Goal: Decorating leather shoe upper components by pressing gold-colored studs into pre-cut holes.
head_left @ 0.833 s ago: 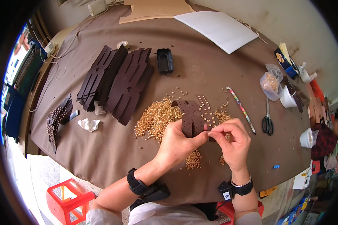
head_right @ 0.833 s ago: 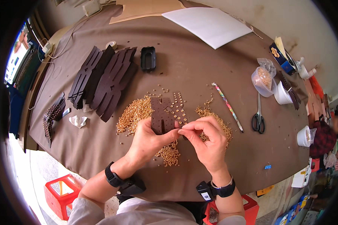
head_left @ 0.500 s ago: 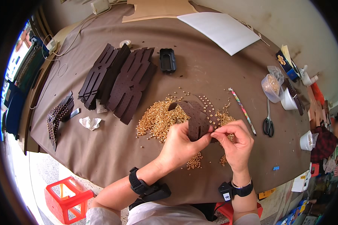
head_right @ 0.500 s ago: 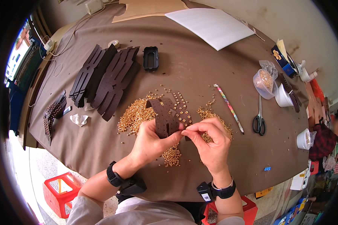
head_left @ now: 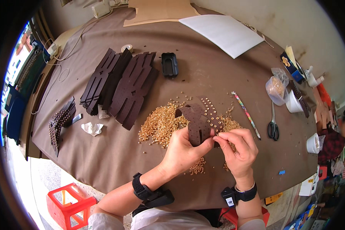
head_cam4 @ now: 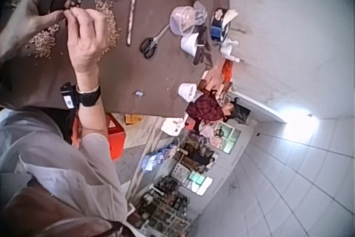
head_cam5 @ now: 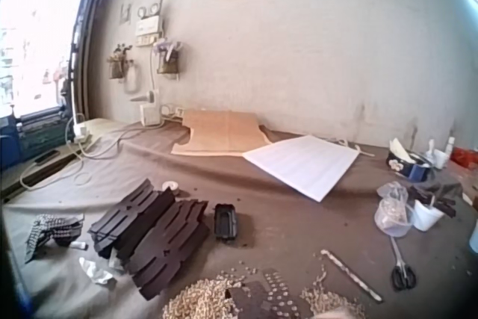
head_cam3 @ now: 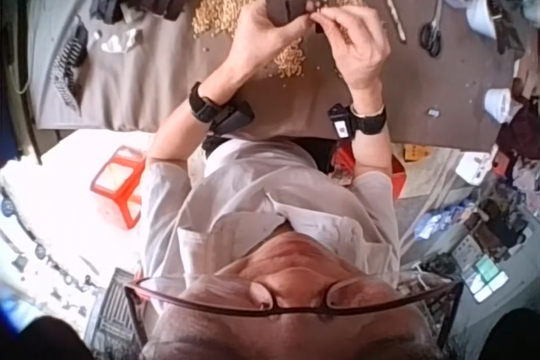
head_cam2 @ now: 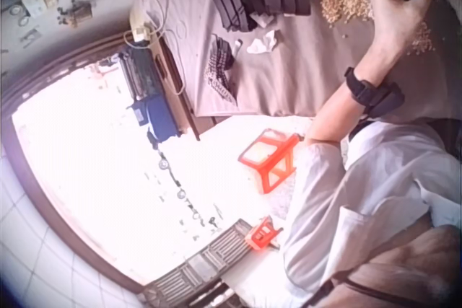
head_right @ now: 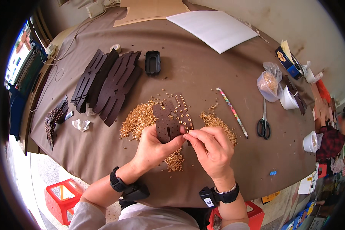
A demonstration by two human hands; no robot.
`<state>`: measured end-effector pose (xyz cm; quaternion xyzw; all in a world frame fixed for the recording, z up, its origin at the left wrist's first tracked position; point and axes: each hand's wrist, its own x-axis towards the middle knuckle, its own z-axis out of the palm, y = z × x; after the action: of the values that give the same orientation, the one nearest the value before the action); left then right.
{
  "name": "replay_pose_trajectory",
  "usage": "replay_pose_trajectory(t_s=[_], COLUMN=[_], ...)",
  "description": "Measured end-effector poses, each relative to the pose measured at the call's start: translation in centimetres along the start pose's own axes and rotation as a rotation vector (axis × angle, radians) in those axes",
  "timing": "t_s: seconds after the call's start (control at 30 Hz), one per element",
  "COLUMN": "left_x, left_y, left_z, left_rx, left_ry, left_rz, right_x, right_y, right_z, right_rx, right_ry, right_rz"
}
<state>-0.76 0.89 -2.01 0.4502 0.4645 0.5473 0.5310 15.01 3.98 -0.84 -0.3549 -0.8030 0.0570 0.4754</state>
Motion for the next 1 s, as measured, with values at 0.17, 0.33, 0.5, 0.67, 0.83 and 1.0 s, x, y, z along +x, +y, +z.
replay_pose_trajectory(t_s=[0.17, 0.33, 0.5, 0.67, 0.83, 1.0], left_x=[0.06, 0.1, -0.06, 0.24, 0.11, 0.03], left_y=[0.15, 0.03, 0.25, 0.13, 0.06, -0.03], left_z=[-0.04, 0.03, 0.23, -0.05, 0.07, 0.17], left_rx=[-0.108, -0.093, -0.011, -0.161, -0.144, -0.032], left_ry=[-0.005, -0.015, 0.002, -0.01, -0.022, 0.004], left_rz=[-0.033, -0.037, 0.004, -0.047, -0.055, 0.016], right_x=[0.22, 0.2, 0.31, 0.3, 0.29, 0.42], right_y=[0.18, 0.32, 0.25, 0.31, 0.26, 0.08], right_z=[0.22, 0.17, -0.09, -0.07, -0.14, -0.29], right_rx=[-0.042, -0.014, 0.093, 0.241, 0.274, 0.296], right_ry=[-0.017, -0.031, -0.058, -0.124, -0.119, -0.13], right_rz=[-0.055, -0.053, 0.035, 0.173, 0.207, 0.24])
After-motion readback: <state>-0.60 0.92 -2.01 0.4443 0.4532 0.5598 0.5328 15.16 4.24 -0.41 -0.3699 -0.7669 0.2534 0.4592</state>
